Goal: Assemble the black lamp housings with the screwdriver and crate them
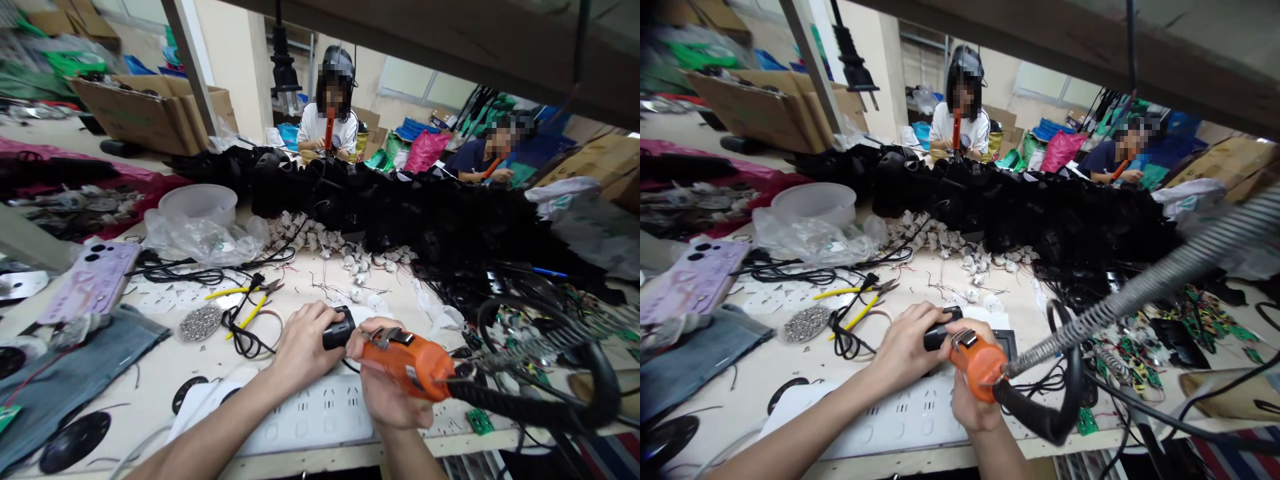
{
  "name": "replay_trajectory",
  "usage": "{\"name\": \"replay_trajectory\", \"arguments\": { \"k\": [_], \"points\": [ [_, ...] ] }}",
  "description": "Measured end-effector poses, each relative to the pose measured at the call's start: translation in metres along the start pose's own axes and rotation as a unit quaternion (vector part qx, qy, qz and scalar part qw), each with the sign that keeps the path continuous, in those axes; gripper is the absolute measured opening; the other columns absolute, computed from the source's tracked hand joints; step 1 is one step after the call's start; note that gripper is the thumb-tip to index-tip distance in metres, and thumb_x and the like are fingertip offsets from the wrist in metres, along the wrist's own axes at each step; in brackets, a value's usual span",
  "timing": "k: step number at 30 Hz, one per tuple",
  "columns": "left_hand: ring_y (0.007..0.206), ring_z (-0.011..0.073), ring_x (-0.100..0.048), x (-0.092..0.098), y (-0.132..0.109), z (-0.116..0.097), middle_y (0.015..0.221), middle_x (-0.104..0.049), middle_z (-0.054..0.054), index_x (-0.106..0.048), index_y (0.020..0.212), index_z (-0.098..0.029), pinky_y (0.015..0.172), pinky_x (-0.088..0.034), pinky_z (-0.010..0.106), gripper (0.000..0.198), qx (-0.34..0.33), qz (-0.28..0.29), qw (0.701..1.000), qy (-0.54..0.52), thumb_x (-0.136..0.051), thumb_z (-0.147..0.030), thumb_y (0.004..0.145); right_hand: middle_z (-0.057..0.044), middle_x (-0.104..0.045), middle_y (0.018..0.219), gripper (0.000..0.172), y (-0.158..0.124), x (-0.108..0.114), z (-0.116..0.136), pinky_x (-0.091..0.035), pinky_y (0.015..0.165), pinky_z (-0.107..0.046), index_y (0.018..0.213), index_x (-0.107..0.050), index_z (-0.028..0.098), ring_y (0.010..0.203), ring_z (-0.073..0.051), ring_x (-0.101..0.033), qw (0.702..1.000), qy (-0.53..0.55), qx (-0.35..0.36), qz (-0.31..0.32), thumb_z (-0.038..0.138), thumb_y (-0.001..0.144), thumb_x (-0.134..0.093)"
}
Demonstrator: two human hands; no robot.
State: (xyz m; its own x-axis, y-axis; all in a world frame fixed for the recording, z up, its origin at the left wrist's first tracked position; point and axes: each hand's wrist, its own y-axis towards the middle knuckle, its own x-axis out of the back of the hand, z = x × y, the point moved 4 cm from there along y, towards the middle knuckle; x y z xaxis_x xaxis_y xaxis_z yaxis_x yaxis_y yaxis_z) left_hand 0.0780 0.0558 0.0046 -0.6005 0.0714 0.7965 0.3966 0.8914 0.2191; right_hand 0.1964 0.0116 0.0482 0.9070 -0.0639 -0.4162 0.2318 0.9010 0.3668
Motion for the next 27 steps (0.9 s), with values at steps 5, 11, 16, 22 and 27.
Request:
{"name": "replay_trajectory", "arguments": {
  "k": [5, 11, 16, 22, 27],
  "points": [
    [0.089, 0.0224, -0.057, -0.001, 0.001, 0.000, 0.095, -0.060, 0.004, -0.058, 0.097, -0.023, 0.072, -0.045, 0.033, 0.023, 0.025, -0.001, 1.000, 0.018, -0.059, -0.028, 0.074, -0.003, -0.056, 0.067, 0.063, 0.006, 0.000, -0.005, -0.036, 0.048, -0.030, 0.092, -0.069, 0.022, 0.054, -0.019, -0.049, 0.998, 0.023, -0.016, 0.064, 0.077, 0.066, -0.055],
    [0.090, 0.0226, -0.057, -0.004, 0.001, -0.001, 0.094, -0.059, 0.003, -0.057, 0.098, -0.023, 0.074, -0.045, 0.033, 0.024, 0.016, -0.021, 0.999, 0.019, -0.058, -0.031, 0.076, -0.003, -0.058, 0.068, 0.061, 0.008, 0.001, 0.004, -0.039, 0.051, -0.032, 0.094, -0.070, 0.022, 0.056, -0.019, -0.050, 0.998, 0.037, -0.016, 0.053, 0.074, 0.067, -0.056],
    [0.090, 0.0233, -0.058, -0.003, 0.001, -0.003, 0.092, -0.060, 0.002, -0.057, 0.098, -0.024, 0.073, -0.045, 0.034, 0.029, 0.033, -0.017, 0.999, 0.007, -0.063, -0.037, 0.073, -0.004, -0.058, 0.069, 0.073, 0.023, -0.004, 0.024, -0.042, 0.056, -0.034, 0.097, -0.069, 0.018, 0.058, -0.020, -0.052, 0.996, 0.073, 0.029, 0.038, 0.081, 0.064, -0.053],
    [0.102, 0.0256, -0.057, -0.001, 0.000, -0.002, 0.113, -0.059, 0.004, -0.047, 0.121, -0.026, 0.079, -0.045, 0.037, 0.057, 0.086, 0.012, 0.996, -0.011, -0.065, -0.031, 0.067, -0.004, -0.060, 0.065, 0.069, 0.044, -0.012, 0.003, -0.041, 0.051, -0.032, 0.095, -0.066, 0.017, 0.055, -0.019, -0.052, 0.993, 0.110, 0.018, 0.042, 0.077, 0.064, -0.056],
    [0.102, 0.0264, -0.058, -0.004, -0.001, 0.000, 0.111, -0.058, 0.005, -0.046, 0.123, -0.025, 0.079, -0.045, 0.037, 0.056, 0.092, 0.026, 0.995, -0.003, -0.061, -0.034, 0.069, -0.004, -0.063, 0.071, 0.055, 0.050, -0.019, -0.013, -0.042, 0.046, -0.030, 0.090, -0.068, 0.020, 0.050, -0.017, -0.053, 0.993, 0.109, 0.022, 0.027, 0.069, 0.066, -0.060]
  ]
}}
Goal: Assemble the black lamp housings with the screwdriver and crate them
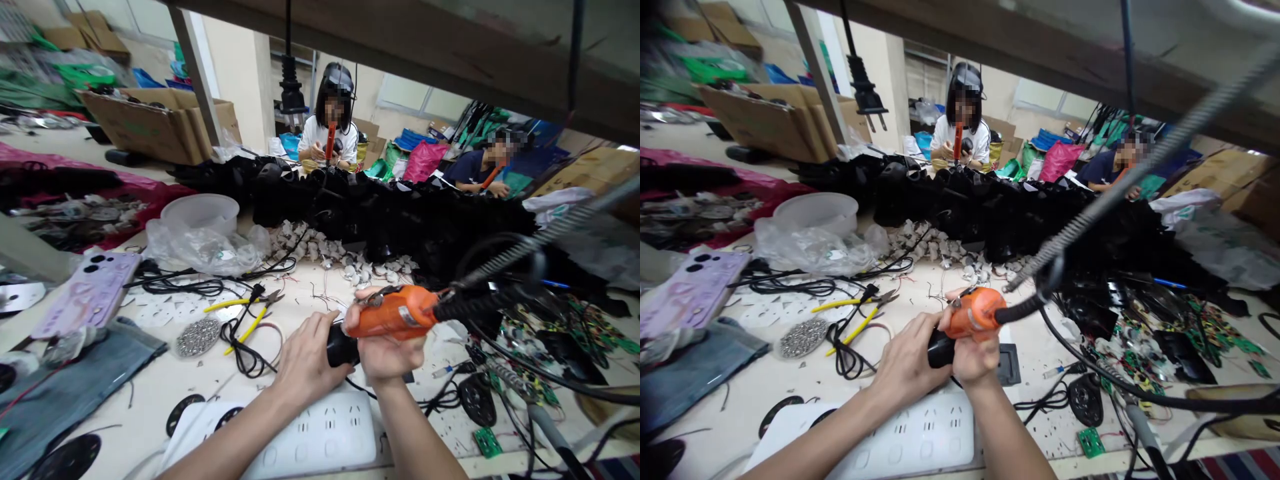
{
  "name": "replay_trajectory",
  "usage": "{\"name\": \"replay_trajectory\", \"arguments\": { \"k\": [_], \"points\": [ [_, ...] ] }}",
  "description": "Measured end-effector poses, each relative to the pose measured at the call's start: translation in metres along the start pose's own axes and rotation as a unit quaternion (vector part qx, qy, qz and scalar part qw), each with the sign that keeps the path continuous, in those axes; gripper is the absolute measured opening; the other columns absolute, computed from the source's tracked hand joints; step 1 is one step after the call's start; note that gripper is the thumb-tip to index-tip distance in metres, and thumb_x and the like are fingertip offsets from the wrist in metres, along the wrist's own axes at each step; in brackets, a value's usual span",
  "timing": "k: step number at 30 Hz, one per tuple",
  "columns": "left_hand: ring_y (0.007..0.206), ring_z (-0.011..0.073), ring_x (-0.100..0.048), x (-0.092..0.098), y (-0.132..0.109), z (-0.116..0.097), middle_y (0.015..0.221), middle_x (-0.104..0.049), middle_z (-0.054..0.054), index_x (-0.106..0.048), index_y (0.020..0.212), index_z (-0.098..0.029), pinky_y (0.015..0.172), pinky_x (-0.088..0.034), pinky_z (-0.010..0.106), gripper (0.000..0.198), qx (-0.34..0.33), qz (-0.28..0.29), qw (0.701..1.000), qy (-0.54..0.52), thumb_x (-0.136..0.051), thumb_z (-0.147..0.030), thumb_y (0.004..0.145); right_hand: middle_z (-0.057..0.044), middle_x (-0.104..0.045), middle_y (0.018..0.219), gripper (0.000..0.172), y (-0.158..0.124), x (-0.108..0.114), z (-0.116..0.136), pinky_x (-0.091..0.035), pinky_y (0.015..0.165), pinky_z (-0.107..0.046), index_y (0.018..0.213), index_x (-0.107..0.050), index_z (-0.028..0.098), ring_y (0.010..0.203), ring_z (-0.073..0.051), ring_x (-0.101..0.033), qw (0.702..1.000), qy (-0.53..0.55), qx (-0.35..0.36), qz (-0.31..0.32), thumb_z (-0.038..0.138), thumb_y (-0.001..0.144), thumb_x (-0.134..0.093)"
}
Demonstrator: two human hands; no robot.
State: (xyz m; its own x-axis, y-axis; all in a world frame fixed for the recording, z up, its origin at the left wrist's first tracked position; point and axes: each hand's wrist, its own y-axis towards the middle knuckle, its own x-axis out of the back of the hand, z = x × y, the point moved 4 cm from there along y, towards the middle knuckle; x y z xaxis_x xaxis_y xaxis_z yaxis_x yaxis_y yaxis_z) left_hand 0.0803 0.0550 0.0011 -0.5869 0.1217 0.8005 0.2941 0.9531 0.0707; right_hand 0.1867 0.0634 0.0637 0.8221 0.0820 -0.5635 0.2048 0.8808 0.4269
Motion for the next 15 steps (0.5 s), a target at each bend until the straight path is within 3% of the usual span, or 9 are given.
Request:
{"name": "replay_trajectory", "arguments": {
  "k": [3, 7, 10, 15],
  "points": [
    [0.097, 0.0253, -0.058, 0.001, 0.001, 0.000, 0.105, -0.058, 0.005, -0.048, 0.121, -0.025, 0.076, -0.045, 0.035, 0.057, 0.005, 0.005, 1.000, 0.000, -0.064, -0.034, 0.067, -0.002, -0.062, 0.072, 0.052, -0.001, -0.001, -0.006, -0.043, 0.043, -0.030, 0.089, -0.069, 0.022, 0.047, -0.015, -0.052, 1.000, -0.018, 0.019, 0.004, 0.069, 0.071, -0.056],
    [0.093, 0.0227, -0.058, 0.005, 0.005, -0.001, 0.101, -0.057, 0.002, -0.052, 0.116, -0.027, 0.071, -0.043, 0.032, 0.050, 0.003, 0.007, 1.000, -0.012, -0.065, -0.034, 0.068, -0.002, -0.060, 0.063, 0.063, -0.004, 0.005, -0.015, -0.046, 0.045, -0.032, 0.091, -0.069, 0.021, 0.048, -0.017, -0.053, 0.999, -0.038, 0.025, 0.019, 0.077, 0.063, -0.058],
    [0.093, 0.0218, -0.058, 0.006, 0.006, -0.001, 0.102, -0.057, 0.002, -0.056, 0.109, -0.027, 0.067, -0.042, 0.030, 0.043, -0.013, 0.003, 1.000, -0.015, -0.066, -0.034, 0.068, -0.002, -0.060, 0.065, 0.060, -0.003, 0.010, -0.020, -0.046, 0.045, -0.033, 0.091, -0.067, 0.021, 0.049, -0.018, -0.053, 0.999, -0.038, 0.014, 0.010, 0.074, 0.063, -0.059],
    [0.092, 0.0225, -0.057, 0.006, 0.006, 0.000, 0.096, -0.056, 0.002, -0.061, 0.099, -0.024, 0.069, -0.043, 0.031, 0.033, -0.036, -0.016, 0.999, -0.025, -0.068, -0.035, 0.068, -0.003, -0.059, 0.068, 0.058, 0.001, 0.005, -0.008, -0.044, 0.045, -0.032, 0.090, -0.064, 0.020, 0.049, -0.017, -0.051, 1.000, -0.027, 0.014, -0.005, 0.073, 0.068, -0.056]
  ]
}}
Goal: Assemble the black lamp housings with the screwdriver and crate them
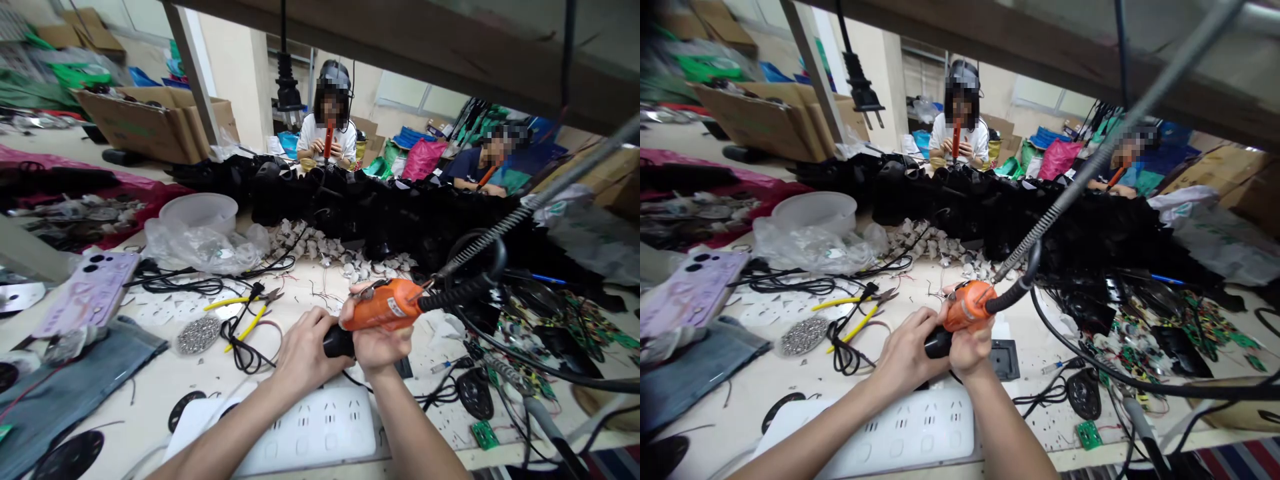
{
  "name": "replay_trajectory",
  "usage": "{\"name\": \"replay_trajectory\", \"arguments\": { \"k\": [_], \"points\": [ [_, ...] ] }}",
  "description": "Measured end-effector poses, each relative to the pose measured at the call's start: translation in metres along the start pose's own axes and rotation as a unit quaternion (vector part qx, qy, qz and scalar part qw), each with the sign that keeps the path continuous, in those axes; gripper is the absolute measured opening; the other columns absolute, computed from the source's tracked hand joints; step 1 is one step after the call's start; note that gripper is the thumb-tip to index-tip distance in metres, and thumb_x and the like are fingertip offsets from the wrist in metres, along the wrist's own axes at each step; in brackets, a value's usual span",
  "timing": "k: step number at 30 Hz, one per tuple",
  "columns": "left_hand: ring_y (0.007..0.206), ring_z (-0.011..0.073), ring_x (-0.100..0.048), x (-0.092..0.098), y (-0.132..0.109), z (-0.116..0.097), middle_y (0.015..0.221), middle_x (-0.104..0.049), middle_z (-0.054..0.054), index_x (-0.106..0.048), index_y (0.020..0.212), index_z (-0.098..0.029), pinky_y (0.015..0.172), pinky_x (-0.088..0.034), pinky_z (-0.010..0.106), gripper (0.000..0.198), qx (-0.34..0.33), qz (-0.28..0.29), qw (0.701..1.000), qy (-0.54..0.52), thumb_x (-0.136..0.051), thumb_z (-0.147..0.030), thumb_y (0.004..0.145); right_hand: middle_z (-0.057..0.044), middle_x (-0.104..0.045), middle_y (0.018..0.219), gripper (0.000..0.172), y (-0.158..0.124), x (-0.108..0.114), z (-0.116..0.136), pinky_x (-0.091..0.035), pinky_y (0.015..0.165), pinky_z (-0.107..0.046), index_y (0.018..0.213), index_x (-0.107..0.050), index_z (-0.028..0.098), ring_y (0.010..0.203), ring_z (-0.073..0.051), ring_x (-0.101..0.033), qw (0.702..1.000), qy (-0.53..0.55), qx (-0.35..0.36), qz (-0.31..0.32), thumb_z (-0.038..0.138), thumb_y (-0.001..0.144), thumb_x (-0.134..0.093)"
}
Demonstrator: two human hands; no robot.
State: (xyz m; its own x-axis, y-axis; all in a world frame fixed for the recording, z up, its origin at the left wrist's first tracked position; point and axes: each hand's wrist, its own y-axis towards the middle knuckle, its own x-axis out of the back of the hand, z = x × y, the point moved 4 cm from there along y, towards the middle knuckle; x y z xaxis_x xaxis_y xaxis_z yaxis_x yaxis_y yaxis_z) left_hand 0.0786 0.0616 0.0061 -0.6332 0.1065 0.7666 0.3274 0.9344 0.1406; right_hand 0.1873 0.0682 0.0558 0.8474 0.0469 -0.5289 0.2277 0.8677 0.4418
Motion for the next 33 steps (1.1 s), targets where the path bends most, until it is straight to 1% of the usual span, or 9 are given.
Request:
{"name": "replay_trajectory", "arguments": {
  "k": [3, 6, 10, 13, 16, 20, 24, 27, 33],
  "points": [
    [0.094, 0.0238, -0.056, 0.002, 0.000, 0.000, 0.099, -0.057, 0.003, -0.064, 0.103, -0.026, 0.076, -0.045, 0.034, 0.036, -0.013, 0.006, 1.000, -0.007, -0.070, -0.036, 0.069, -0.003, -0.059, 0.066, 0.064, -0.001, -0.008, 0.017, -0.043, 0.046, -0.031, 0.091, -0.065, 0.018, 0.051, -0.018, -0.052, 1.000, 0.000, 0.002, 0.005, 0.076, 0.064, -0.057],
    [0.105, 0.0277, -0.054, 0.011, -0.004, 0.001, 0.113, -0.056, 0.006, -0.064, 0.111, -0.030, 0.087, -0.044, 0.040, 0.043, -0.027, 0.033, 0.999, -0.001, -0.071, -0.039, 0.070, -0.003, -0.059, 0.063, 0.073, -0.004, -0.019, 0.030, -0.045, 0.050, -0.033, 0.093, -0.065, 0.018, 0.053, -0.019, -0.052, 1.000, 0.013, -0.017, 0.013, 0.081, 0.057, -0.058],
    [0.117, 0.0333, -0.050, 0.027, -0.019, 0.014, 0.131, -0.051, 0.011, -0.050, 0.132, -0.029, 0.097, -0.040, 0.047, 0.072, 0.013, 0.061, 0.998, 0.017, -0.074, -0.034, 0.065, -0.002, -0.057, 0.059, 0.071, -0.009, -0.037, 0.032, -0.046, 0.050, -0.035, 0.094, -0.065, 0.019, 0.051, -0.019, -0.051, 0.999, 0.024, -0.030, 0.029, 0.081, 0.061, -0.056],
    [0.114, 0.0319, -0.055, 0.030, -0.029, 0.025, 0.128, -0.056, 0.012, -0.046, 0.133, -0.024, 0.094, -0.043, 0.045, 0.072, 0.036, 0.075, 0.997, -0.007, -0.072, -0.027, 0.065, 0.000, -0.052, 0.054, 0.067, -0.012, -0.048, 0.022, -0.048, 0.051, -0.039, 0.091, -0.063, 0.022, 0.049, -0.021, -0.052, 0.998, 0.018, -0.046, 0.031, 0.081, 0.063, -0.051],
    [0.111, 0.0295, -0.057, 0.025, -0.033, 0.033, 0.123, -0.060, 0.012, -0.044, 0.130, -0.020, 0.089, -0.047, 0.040, 0.068, 0.051, 0.059, 0.996, -0.052, -0.069, -0.023, 0.067, 0.002, -0.047, 0.052, 0.061, -0.012, -0.051, 0.010, -0.050, 0.051, -0.040, 0.087, -0.061, 0.023, 0.046, -0.020, -0.051, 0.998, 0.009, -0.054, 0.022, 0.078, 0.063, -0.052],
    [0.109, 0.0296, -0.058, 0.021, -0.032, 0.039, 0.119, -0.062, 0.012, -0.045, 0.126, -0.018, 0.085, -0.048, 0.038, 0.070, 0.067, 0.029, 0.994, -0.082, -0.072, -0.023, 0.062, 0.000, -0.054, 0.060, 0.061, -0.009, -0.051, -0.003, -0.049, 0.046, -0.037, 0.089, -0.061, 0.019, 0.042, -0.016, -0.047, 0.998, 0.033, -0.039, 0.033, 0.075, 0.064, -0.055],
    [0.100, 0.0285, -0.061, 0.021, -0.032, 0.038, 0.108, -0.064, 0.009, -0.049, 0.116, -0.019, 0.080, -0.049, 0.037, 0.061, 0.056, 0.022, 0.994, -0.096, -0.074, -0.023, 0.060, -0.001, -0.056, 0.066, 0.060, -0.006, -0.052, -0.015, -0.048, 0.042, -0.033, 0.092, -0.062, 0.017, 0.041, -0.013, -0.046, 0.997, 0.033, -0.035, 0.054, 0.072, 0.070, -0.050],
    [0.095, 0.0268, -0.061, 0.021, -0.032, 0.038, 0.103, -0.064, 0.006, -0.050, 0.111, -0.021, 0.077, -0.049, 0.036, 0.056, 0.051, 0.017, 0.992, -0.111, -0.073, -0.022, 0.060, 0.000, -0.055, 0.068, 0.062, -0.007, -0.053, -0.025, -0.046, 0.039, -0.032, 0.097, -0.059, 0.019, 0.038, -0.012, -0.043, 0.998, 0.011, -0.043, 0.052, 0.074, 0.069, -0.052],
    [0.092, 0.0245, -0.061, 0.017, -0.033, 0.043, 0.102, -0.063, 0.005, -0.047, 0.115, -0.022, 0.075, -0.048, 0.034, 0.060, 0.032, 0.001, 0.991, -0.126, -0.072, -0.024, 0.061, -0.002, -0.058, 0.075, 0.058, -0.008, -0.050, -0.035, -0.048, 0.042, -0.032, 0.084, -0.058, 0.021, 0.041, -0.011, -0.045, 0.999, -0.005, -0.043, 0.028, 0.076, 0.063, -0.057]
  ]
}}
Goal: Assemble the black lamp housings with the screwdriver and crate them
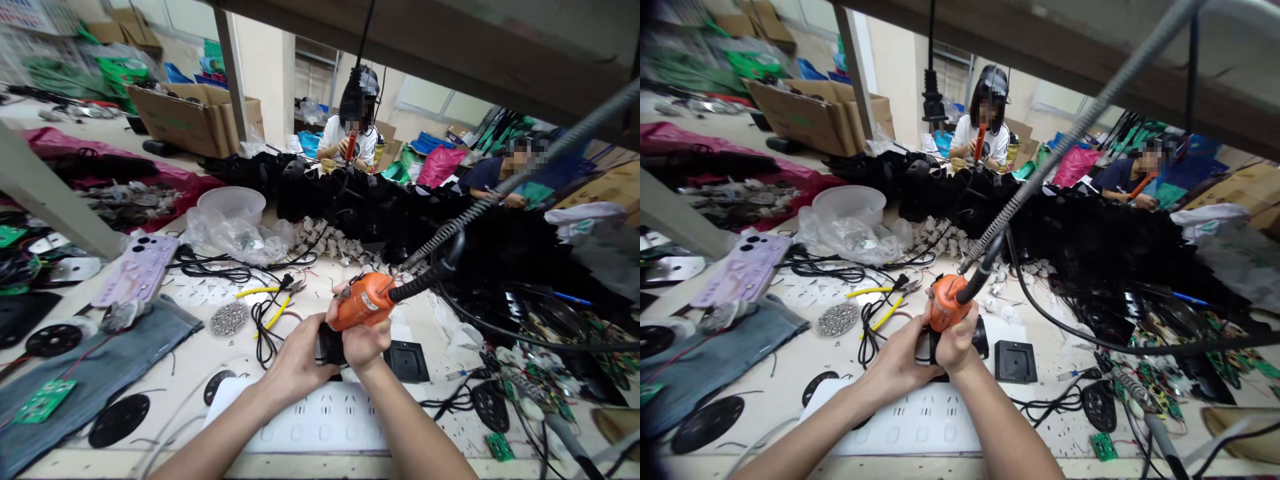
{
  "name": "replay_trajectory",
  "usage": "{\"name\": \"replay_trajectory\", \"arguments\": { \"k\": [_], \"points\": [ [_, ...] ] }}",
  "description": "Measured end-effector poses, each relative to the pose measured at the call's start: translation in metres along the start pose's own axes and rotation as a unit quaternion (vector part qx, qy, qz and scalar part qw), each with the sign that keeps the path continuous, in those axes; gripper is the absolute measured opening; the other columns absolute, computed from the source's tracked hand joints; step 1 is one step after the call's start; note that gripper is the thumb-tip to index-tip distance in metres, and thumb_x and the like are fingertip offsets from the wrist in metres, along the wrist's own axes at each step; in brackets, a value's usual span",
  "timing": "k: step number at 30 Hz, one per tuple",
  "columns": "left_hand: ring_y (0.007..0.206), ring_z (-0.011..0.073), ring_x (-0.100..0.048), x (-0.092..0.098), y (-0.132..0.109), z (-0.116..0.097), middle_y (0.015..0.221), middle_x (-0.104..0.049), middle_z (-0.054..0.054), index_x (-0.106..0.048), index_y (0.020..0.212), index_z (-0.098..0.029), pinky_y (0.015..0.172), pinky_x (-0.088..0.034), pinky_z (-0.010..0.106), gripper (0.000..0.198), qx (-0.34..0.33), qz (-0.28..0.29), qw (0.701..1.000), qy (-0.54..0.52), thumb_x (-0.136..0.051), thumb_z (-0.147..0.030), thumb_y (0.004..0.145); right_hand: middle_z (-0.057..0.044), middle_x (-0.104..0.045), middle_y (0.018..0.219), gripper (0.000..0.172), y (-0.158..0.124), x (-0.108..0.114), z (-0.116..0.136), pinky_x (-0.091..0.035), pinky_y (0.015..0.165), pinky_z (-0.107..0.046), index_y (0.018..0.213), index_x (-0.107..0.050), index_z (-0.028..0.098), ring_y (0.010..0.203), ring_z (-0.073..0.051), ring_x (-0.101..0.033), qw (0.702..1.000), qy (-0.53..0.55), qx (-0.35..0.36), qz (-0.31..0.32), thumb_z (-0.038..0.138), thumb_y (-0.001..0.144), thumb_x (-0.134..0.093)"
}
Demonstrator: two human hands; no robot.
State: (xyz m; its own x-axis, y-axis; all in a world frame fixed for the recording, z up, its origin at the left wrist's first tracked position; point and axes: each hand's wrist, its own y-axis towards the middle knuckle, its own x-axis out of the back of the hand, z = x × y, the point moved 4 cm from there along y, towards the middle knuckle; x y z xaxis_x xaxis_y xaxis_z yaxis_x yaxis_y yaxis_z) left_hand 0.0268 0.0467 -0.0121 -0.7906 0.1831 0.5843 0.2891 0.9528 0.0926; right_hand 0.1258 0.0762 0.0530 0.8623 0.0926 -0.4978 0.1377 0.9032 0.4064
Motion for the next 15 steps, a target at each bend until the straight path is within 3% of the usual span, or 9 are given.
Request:
{"name": "replay_trajectory", "arguments": {
  "k": [3, 7, 11, 15],
  "points": [
    [0.091, 0.0237, -0.061, 0.000, 0.000, -0.002, 0.099, -0.063, 0.004, -0.051, 0.109, -0.022, 0.076, -0.048, 0.033, 0.053, -0.020, -0.003, 1.000, 0.020, -0.072, -0.022, 0.061, -0.001, -0.058, 0.069, 0.059, 0.001, 0.000, 0.005, -0.046, 0.039, -0.032, 0.082, -0.058, 0.020, 0.039, -0.012, -0.044, 1.000, -0.001, -0.001, -0.003, 0.076, 0.063, -0.056],
    [0.091, 0.0226, -0.061, 0.002, 0.001, -0.008, 0.099, -0.063, 0.003, -0.055, 0.106, -0.023, 0.079, -0.048, 0.033, 0.047, -0.031, -0.002, 0.999, 0.015, -0.070, -0.019, 0.062, -0.001, -0.059, 0.066, 0.059, -0.007, 0.002, 0.033, -0.043, 0.041, -0.030, 0.086, -0.062, 0.021, 0.043, -0.014, -0.048, 1.000, 0.011, 0.016, -0.025, 0.076, 0.064, -0.056],
    [0.096, 0.0225, -0.061, 0.003, 0.002, -0.011, 0.104, -0.065, 0.006, -0.056, 0.109, -0.021, 0.084, -0.049, 0.034, 0.049, -0.045, -0.012, 0.999, 0.006, -0.072, -0.017, 0.063, -0.003, -0.059, 0.064, 0.066, -0.026, 0.005, 0.062, -0.045, 0.049, -0.034, 0.092, -0.067, 0.020, 0.053, -0.020, -0.055, 1.000, 0.008, -0.028, 0.012, 0.078, 0.063, -0.057],
    [0.092, 0.0215, -0.063, 0.002, 0.003, -0.009, 0.100, -0.066, 0.005, -0.058, 0.108, -0.021, 0.080, -0.050, 0.032, 0.046, -0.070, -0.029, 0.997, 0.027, -0.071, -0.019, 0.065, -0.004, -0.060, 0.063, 0.062, -0.037, 0.011, 0.063, -0.046, 0.048, -0.037, 0.090, -0.068, 0.019, 0.050, -0.020, -0.053, 0.998, -0.009, -0.049, 0.028, 0.075, 0.065, -0.058]
  ]
}}
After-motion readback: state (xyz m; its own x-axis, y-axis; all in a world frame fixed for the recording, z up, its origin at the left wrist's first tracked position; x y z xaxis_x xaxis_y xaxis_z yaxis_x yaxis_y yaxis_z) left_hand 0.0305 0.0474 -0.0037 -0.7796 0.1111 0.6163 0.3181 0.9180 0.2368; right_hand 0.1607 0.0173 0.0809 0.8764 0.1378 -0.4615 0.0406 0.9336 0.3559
